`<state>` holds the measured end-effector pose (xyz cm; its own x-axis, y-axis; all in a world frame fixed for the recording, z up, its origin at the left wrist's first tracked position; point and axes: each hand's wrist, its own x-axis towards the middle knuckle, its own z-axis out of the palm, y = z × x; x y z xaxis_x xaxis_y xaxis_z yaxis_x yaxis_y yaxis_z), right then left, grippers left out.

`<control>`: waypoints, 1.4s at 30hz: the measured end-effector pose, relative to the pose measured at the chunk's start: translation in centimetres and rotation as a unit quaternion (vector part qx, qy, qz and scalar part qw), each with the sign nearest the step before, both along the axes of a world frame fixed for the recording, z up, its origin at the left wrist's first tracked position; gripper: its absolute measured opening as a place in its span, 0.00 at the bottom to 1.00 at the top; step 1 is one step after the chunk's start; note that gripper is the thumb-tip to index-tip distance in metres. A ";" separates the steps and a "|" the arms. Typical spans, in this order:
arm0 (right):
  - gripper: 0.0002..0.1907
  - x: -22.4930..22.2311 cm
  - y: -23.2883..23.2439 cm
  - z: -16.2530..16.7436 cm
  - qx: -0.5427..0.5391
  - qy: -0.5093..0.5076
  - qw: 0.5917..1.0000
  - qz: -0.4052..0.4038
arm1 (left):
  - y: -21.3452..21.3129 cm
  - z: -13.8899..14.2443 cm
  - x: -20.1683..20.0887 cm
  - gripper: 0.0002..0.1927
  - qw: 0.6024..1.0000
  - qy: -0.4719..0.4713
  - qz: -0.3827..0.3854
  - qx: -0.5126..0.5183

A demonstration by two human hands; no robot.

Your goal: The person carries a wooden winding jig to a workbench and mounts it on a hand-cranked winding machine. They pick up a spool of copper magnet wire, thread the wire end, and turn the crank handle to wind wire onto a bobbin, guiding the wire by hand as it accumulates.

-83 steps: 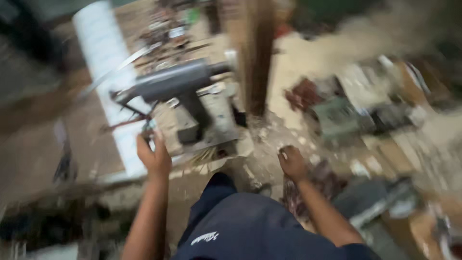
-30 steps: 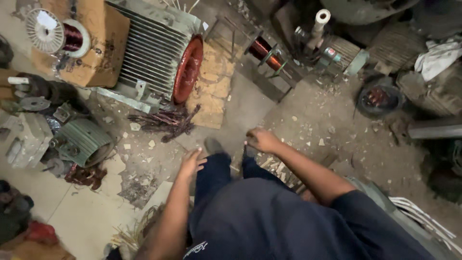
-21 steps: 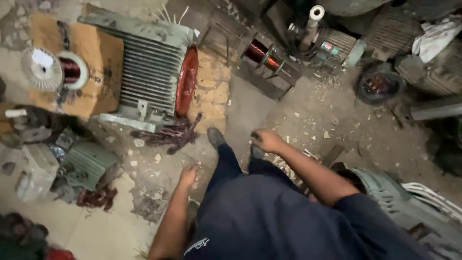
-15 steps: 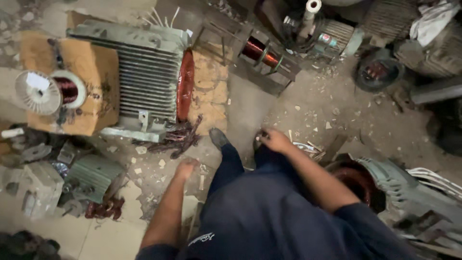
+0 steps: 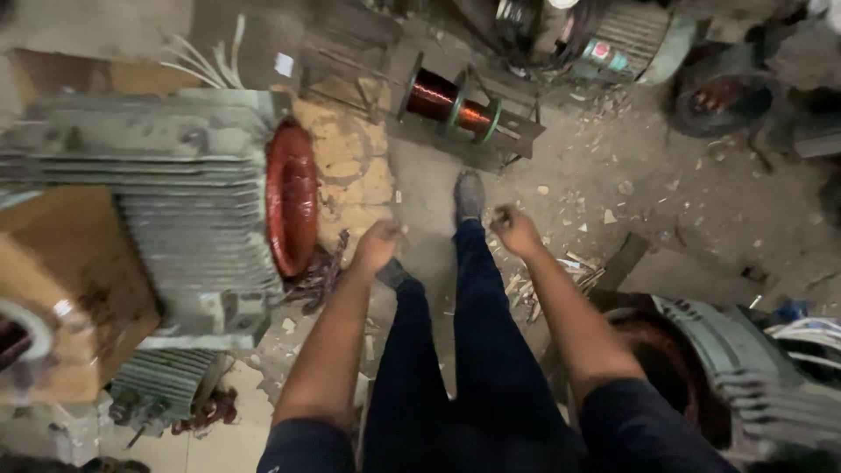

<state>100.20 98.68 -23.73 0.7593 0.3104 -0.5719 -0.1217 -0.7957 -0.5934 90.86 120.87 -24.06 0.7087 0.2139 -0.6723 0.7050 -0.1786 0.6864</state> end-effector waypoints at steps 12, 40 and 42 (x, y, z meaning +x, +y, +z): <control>0.21 15.4 4.2 -18.3 -0.068 -0.041 0.986 -0.144 | 2.2 -17.1 24.7 0.29 0.890 0.100 -0.269 0.355; 0.21 14.5 6.3 -23.1 -0.019 -0.132 0.983 -0.130 | -2.3 -20.3 25.4 0.31 0.997 -0.015 0.014 0.071; 0.23 14.2 6.2 -23.3 -0.032 -0.126 0.981 -0.141 | -2.5 -21.0 26.2 0.31 0.998 -0.014 0.047 0.034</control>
<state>114.36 104.92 -47.07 0.9299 0.0380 -0.3657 -0.1970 -0.7883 -0.5829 117.09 118.40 -45.06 0.7019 0.3247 -0.6340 0.7013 -0.1588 0.6950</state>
